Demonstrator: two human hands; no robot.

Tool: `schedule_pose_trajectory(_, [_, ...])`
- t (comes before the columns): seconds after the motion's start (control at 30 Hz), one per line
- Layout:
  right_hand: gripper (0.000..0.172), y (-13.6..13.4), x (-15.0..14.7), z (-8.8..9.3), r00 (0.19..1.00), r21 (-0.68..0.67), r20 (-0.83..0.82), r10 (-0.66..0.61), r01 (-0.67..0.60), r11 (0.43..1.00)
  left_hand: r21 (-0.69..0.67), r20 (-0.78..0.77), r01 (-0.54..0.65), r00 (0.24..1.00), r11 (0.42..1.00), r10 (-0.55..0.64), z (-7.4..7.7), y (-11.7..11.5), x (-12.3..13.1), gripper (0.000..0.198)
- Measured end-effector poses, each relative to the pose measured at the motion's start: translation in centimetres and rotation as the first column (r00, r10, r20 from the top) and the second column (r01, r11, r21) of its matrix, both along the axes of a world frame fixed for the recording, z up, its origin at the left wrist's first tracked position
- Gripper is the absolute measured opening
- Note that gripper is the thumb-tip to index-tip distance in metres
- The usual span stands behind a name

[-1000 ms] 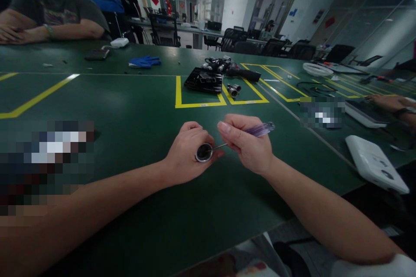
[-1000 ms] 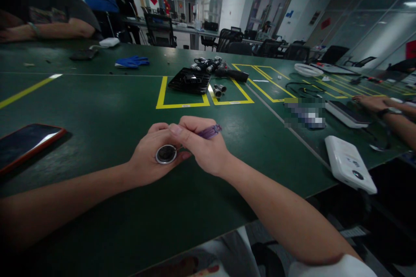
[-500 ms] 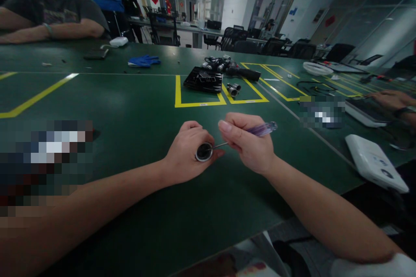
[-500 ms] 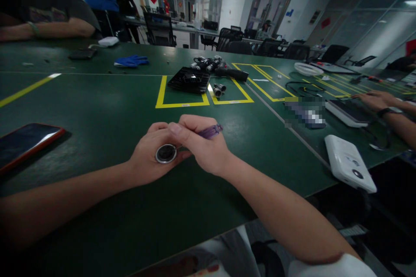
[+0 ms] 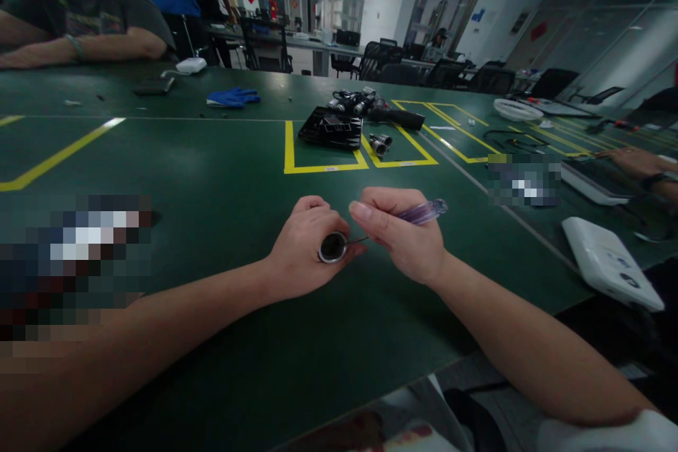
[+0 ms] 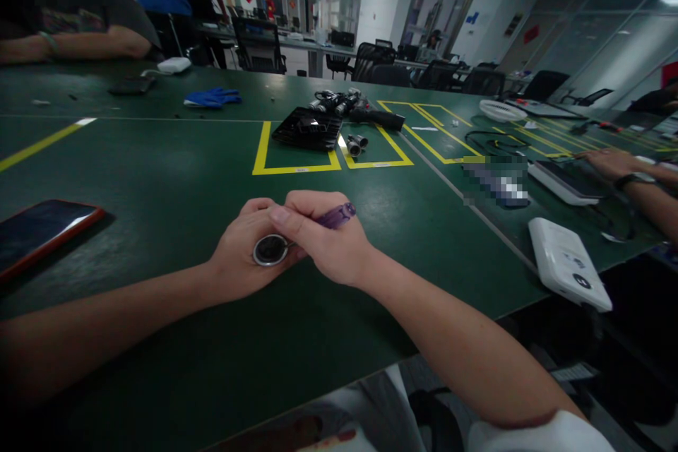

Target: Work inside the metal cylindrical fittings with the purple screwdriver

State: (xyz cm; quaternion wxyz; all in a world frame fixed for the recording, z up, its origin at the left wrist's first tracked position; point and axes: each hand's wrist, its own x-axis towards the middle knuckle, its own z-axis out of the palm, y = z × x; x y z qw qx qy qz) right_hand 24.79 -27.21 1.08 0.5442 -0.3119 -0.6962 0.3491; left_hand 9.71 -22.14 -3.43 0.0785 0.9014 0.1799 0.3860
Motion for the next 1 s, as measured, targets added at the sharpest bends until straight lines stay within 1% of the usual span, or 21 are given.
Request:
schedule_pose_trajectory(0.1, [0.041, 0.00, 0.09, -0.25, 0.996, 0.011, -0.054, -0.064, 0.065, 0.998, -0.012, -0.002, 0.002, 1.000, 1.000, -0.002, 0.14, -0.01, -0.04, 0.022])
schedule_pose_trajectory(0.17, [0.040, 0.00, 0.11, -0.36, 0.995, 0.016, -0.066, -0.074, 0.075, 0.997, -0.011, 0.001, 0.010, 1.000, 1.000, -0.010, 0.17, 0.00, -0.05, 0.022])
schedule_pose_trajectory(0.3, [0.041, 0.04, -0.02, -0.25, 1.000, 0.012, -0.001, -0.018, 0.018, 1.000, 0.006, -0.003, -0.001, 1.000, 1.000, 0.001, 0.03, 0.04, -0.01, 0.021])
schedule_pose_trajectory(0.47, [0.042, 0.14, -0.08, -0.05, 0.999, -0.011, -0.005, 0.039, -0.039, 0.999, 0.031, -0.006, 0.009, 1.000, 0.999, -0.009, -0.14, 0.10, 0.03, 0.023])
schedule_pose_trajectory(0.63, [0.041, 0.09, 0.09, -0.21, 0.999, 0.037, -0.025, -0.046, 0.047, 0.998, -0.010, -0.020, -0.008, 1.000, 1.000, 0.008, -0.05, 0.12, -0.02, 0.021])
schedule_pose_trajectory(0.7, [0.041, 0.11, 0.11, -0.31, 0.998, 0.051, -0.037, -0.053, 0.055, 0.997, -0.019, -0.027, -0.008, 1.000, 1.000, 0.008, 0.01, 0.09, -0.01, 0.022])
schedule_pose_trajectory(0.87, [0.040, 0.20, 0.00, -0.30, 0.999, 0.033, -0.018, 0.028, -0.027, 0.999, 0.012, -0.010, -0.009, 1.000, 1.000, 0.009, 0.04, -0.01, 0.03, 0.023])
schedule_pose_trajectory(1.0, [0.040, 0.20, 0.00, -0.07, 0.997, 0.017, 0.002, 0.073, -0.073, 0.997, 0.033, -0.002, 0.026, 1.000, 0.999, -0.026, 0.03, 0.04, 0.00, 0.022])
